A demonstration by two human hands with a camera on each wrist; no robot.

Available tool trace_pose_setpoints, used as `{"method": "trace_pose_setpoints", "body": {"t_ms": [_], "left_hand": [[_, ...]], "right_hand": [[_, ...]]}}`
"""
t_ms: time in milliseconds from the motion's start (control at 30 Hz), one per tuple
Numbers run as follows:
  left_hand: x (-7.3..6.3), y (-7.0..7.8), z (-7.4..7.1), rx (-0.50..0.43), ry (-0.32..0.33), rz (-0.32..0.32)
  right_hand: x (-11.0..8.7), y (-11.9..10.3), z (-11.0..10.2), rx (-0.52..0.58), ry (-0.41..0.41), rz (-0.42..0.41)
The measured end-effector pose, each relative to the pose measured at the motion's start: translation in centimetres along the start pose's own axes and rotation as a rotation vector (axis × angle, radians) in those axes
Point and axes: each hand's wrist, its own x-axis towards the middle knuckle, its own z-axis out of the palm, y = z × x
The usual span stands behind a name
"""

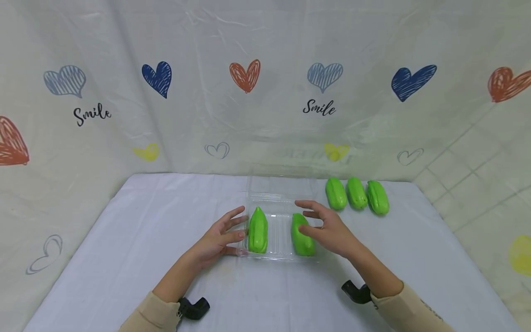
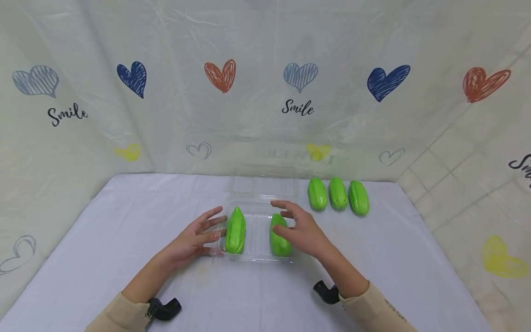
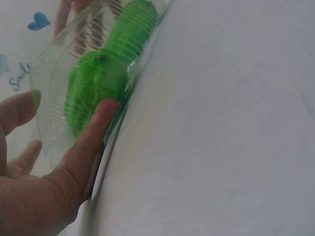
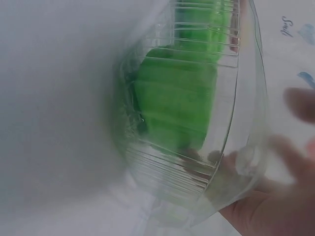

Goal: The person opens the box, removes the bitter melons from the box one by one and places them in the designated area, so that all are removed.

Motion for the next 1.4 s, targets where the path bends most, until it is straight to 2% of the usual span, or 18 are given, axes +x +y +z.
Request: {"method": "trace_pose_setpoints", "body": {"t_ms": [567,1033,1267,1400], "left_hand": [[0.0,0.0,-0.1,-0.001,-0.001,-0.009],[0.0,0.1,0.0,-0.001,-0.004,-0.009],[0.1,-0.1,-0.2,-0.004,-0.007,0.0],[0.0,-0.1,-0.1,-0.001,-0.004,-0.003]], "right_hand": [[0.5,1.1,1.3,0.044,-0.063,0.029],[0.7,0.6,2.3,-0.1,-0.138,0.026],[0.8,0.5,2.7,-0.129,-0.181,0.061],[1.0,0.5,2.8,-0.138,-0.209,0.053]]}}
